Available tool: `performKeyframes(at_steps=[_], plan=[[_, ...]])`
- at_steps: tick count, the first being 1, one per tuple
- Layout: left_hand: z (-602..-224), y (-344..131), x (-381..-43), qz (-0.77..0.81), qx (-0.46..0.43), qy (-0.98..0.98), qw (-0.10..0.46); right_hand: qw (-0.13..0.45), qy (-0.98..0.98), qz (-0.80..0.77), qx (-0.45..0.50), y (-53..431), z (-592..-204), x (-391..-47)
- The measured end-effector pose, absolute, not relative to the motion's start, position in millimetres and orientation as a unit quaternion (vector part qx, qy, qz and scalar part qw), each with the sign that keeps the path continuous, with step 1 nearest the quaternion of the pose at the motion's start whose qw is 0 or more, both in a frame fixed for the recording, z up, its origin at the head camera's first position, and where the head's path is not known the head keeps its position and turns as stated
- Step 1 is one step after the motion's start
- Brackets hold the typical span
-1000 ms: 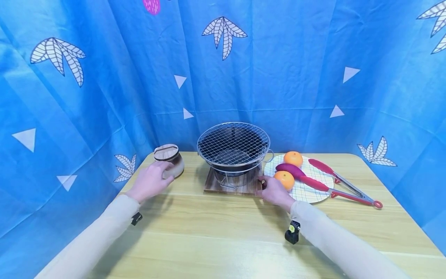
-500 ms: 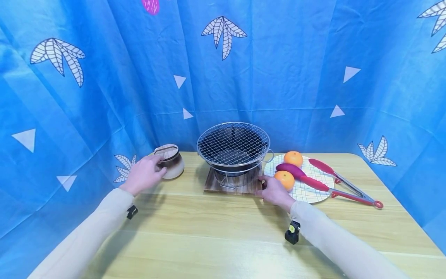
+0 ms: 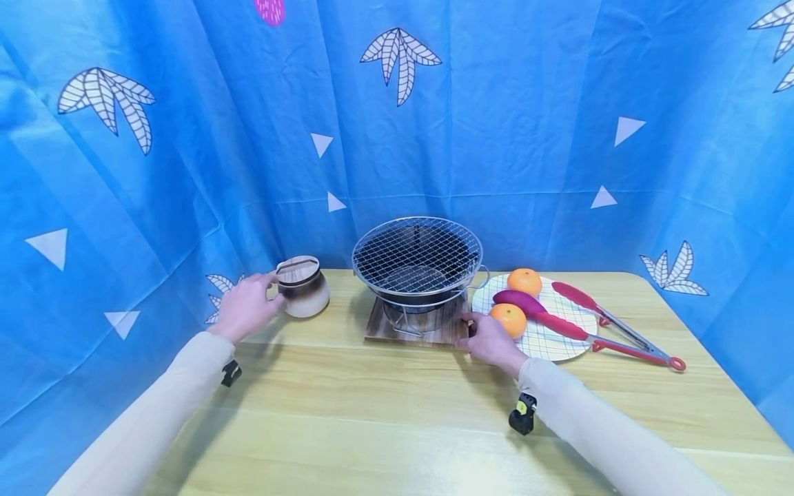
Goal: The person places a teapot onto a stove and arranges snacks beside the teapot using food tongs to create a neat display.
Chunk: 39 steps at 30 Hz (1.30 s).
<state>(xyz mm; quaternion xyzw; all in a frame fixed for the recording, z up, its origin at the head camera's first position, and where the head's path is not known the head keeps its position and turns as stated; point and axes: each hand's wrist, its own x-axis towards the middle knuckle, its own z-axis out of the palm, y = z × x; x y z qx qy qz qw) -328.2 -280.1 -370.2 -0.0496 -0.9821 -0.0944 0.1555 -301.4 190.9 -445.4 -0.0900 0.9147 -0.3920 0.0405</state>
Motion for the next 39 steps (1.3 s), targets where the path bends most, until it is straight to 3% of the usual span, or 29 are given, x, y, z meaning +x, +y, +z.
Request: performKeyframes(at_steps=[18,27,39], plan=[[-377.6,-302.4,-337.7,-0.147,0.019,-0.986,0.077,0.05,0.915,-0.391,-0.086,189.5,-444.3,-298.9],[-379.9,-305.7,-340.4,-0.138,0.022,-0.987,0.073,0.039,0.919,-0.382,-0.091,190.4,-443.4,-298.7],[-378.6,-313.7,-342.3,-0.164,0.019,-0.986,0.02,0.032,0.925,-0.366,-0.094,190.7,-443.7,-297.9]])
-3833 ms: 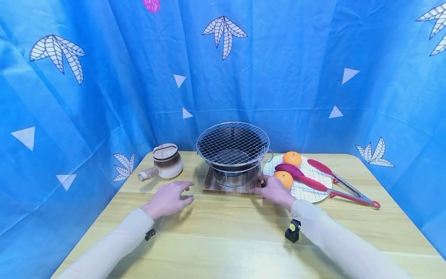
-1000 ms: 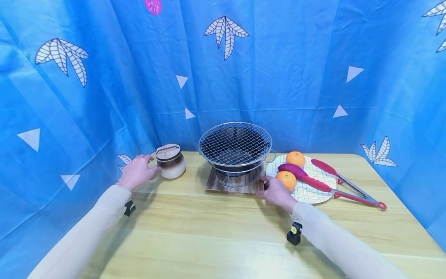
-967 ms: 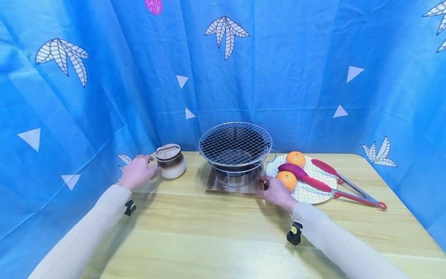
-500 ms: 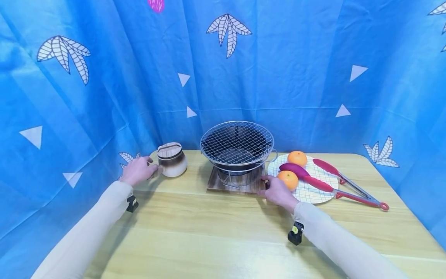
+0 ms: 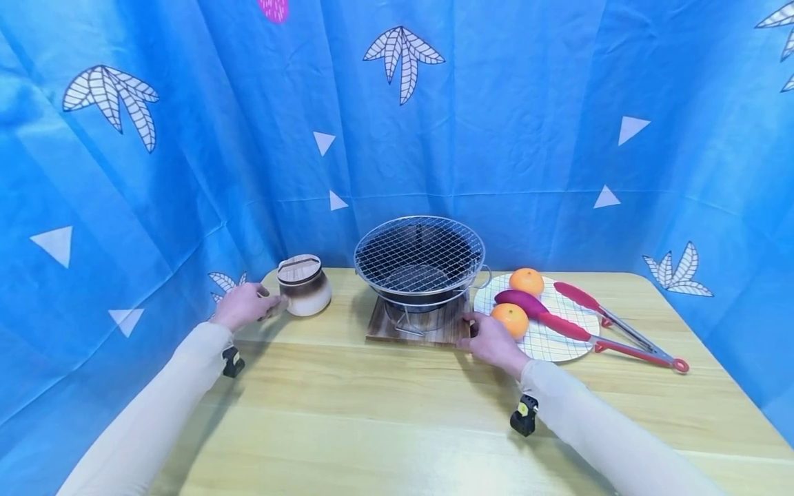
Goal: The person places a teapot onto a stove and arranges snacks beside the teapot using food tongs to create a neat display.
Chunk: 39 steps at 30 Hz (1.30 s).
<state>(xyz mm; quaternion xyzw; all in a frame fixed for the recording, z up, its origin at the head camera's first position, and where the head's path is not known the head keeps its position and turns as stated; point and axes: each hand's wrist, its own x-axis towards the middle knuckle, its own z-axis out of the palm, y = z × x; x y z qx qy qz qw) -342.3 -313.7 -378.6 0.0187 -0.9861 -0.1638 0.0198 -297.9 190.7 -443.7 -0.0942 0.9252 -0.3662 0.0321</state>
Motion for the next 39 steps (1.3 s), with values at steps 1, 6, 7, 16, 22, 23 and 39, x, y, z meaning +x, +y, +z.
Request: performKeyframes(at_steps=[1,6,7,16,22,23,39], plan=[[-378.2,-314.2,-342.3,-0.169,0.019,-0.985,0.014,0.032,0.925,-0.365,-0.097,190.5,-443.6,-298.0],[-377.4,-314.2,-342.5,-0.205,0.017,-0.978,-0.022,0.023,0.929,-0.357,-0.098,191.3,-444.9,-298.6],[-377.9,-314.7,-343.2,-0.219,0.014,-0.975,-0.032,0.022,0.929,-0.357,-0.096,191.8,-445.6,-298.6],[-392.6,-327.5,-347.9,-0.372,0.047,-0.922,-0.094,0.023,0.928,-0.358,-0.102,192.1,-452.9,-298.5],[-395.4,-326.2,-353.7,-0.425,0.039,-0.897,-0.113,0.022,0.926,-0.365,-0.093,194.3,-450.5,-296.6],[-395.5,-325.8,-354.8,-0.435,0.038,-0.892,-0.116,0.025,0.925,-0.368,-0.091,194.9,-450.1,-296.4],[-402.5,-336.8,-358.1,-0.579,0.029,-0.799,-0.16,0.027,0.926,-0.366,-0.092,188.8,-443.7,-295.1]])
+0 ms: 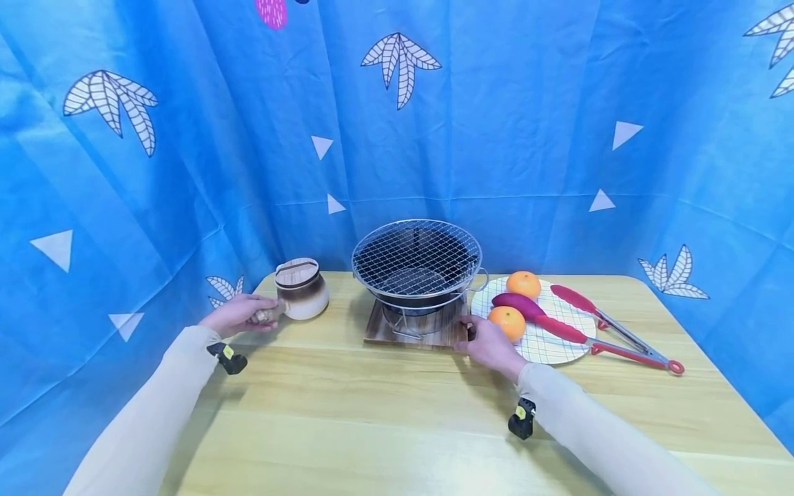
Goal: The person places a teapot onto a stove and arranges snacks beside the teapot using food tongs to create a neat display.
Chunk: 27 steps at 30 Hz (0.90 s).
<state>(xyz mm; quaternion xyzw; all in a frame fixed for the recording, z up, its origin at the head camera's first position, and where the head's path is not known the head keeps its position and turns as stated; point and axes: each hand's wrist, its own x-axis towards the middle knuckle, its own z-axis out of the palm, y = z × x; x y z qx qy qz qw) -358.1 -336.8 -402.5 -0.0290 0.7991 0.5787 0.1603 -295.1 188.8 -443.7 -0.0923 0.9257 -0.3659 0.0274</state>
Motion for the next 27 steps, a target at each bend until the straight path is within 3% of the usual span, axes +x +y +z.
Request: performKeyframes(at_steps=[9,27], plan=[[-403.0,-338.4,-356.1,0.637,-0.032,0.749,0.178,0.03,0.92,-0.38,-0.092,188.6,-445.5,-295.0],[-406.7,-335.9,-355.4,0.681,-0.039,0.714,0.158,0.031,0.917,-0.39,-0.082,190.2,-448.8,-297.0]])
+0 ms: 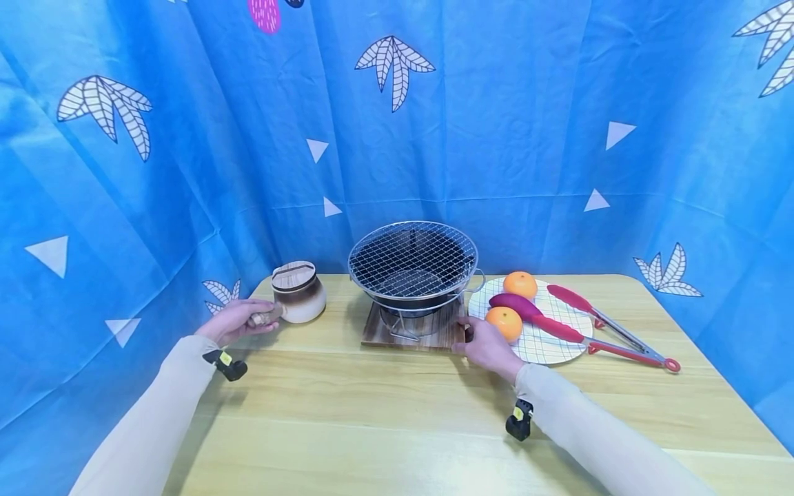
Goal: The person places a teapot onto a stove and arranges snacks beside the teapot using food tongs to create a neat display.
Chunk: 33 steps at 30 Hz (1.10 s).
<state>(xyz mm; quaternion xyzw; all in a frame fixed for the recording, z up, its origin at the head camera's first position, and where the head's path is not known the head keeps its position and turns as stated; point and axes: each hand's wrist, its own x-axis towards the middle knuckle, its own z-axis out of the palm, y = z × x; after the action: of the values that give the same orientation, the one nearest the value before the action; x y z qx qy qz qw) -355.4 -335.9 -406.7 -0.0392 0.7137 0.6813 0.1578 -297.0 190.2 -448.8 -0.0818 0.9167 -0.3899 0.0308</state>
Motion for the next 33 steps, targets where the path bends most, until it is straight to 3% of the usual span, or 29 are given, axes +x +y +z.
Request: performKeyframes(at_steps=[11,33], plan=[[-407.5,-336.3,-354.5,0.713,-0.042,0.691,0.113,0.021,0.916,-0.392,-0.086,187.0,-447.7,-298.5],[-416.0,-330.4,-350.8,0.72,-0.063,0.685,0.094,0.014,0.912,-0.403,-0.077,189.7,-453.6,-293.5]])
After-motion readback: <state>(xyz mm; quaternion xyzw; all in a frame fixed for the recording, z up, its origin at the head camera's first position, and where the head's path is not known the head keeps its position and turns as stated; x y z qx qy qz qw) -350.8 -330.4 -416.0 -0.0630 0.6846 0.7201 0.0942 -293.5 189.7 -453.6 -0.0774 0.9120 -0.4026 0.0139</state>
